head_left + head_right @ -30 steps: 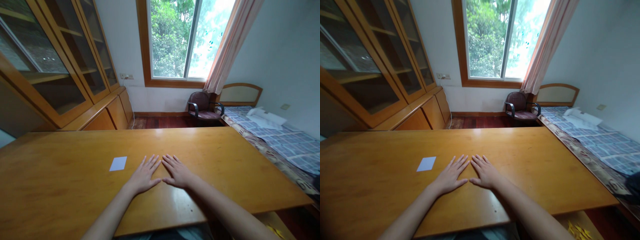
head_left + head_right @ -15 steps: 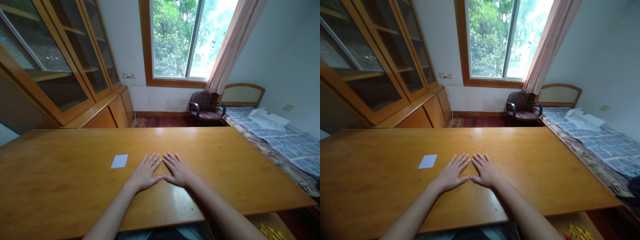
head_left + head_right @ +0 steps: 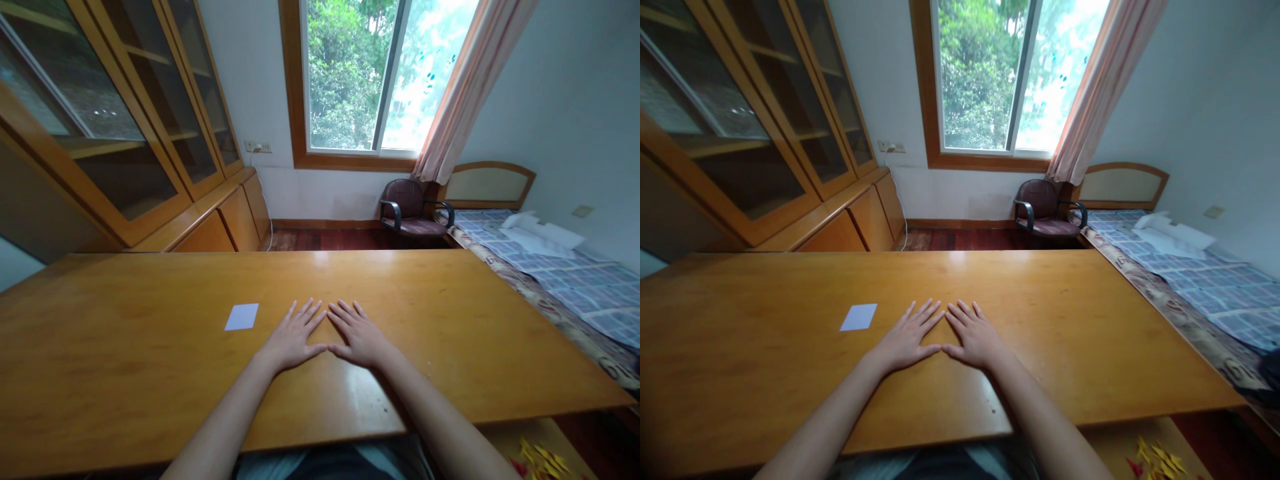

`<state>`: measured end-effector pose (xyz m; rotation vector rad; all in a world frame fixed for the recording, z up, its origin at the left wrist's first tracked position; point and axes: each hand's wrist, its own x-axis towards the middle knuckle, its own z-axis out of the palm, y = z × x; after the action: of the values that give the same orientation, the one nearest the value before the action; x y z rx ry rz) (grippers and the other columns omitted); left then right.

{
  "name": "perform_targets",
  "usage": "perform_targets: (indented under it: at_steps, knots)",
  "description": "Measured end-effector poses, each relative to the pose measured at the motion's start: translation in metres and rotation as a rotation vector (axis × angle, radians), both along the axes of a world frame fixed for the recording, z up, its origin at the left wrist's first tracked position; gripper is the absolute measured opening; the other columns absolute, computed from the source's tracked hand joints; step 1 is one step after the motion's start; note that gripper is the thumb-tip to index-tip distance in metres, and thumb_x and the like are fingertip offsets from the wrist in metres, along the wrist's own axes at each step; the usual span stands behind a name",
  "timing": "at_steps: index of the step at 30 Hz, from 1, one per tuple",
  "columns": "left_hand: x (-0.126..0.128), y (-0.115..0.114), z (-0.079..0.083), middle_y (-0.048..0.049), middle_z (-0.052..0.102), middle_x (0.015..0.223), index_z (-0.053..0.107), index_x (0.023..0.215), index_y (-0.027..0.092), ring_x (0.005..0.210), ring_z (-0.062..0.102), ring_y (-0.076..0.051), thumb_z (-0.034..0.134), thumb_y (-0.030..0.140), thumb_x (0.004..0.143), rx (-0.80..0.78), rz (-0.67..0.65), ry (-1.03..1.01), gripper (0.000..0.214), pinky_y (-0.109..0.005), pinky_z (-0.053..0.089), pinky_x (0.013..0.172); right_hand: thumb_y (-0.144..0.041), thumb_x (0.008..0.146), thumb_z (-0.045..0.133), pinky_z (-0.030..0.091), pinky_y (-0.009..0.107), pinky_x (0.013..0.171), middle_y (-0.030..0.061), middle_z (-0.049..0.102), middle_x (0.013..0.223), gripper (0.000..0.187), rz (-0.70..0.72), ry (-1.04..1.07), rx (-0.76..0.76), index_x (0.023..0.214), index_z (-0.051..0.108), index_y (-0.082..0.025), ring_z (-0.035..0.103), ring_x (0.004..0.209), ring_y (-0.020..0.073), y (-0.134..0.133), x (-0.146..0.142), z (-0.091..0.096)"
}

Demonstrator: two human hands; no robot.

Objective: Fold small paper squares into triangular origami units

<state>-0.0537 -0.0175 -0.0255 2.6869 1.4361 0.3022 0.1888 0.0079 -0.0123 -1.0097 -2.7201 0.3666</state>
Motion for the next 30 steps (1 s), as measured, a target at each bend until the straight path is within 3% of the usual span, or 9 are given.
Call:
perform_targets:
  at_steps: [30]
  knots:
    - [-0.0015,0.0006,-0.0010,-0.0038,0.022,0.162,0.017,0.156,0.032,0.150,0.018,-0.027,0.036,0.070,0.090,-0.005,0.018,0.022,0.078,-0.054,0.010,0.122,-0.063,0.091,0.050,0.010,0.055,0.121,0.0068,0.027,0.160,0.076,-0.039,-0.006,-0.006,0.153,0.031,-0.024,0.018,0.148,0.0301,0.0001,-0.0015,-0.0020]
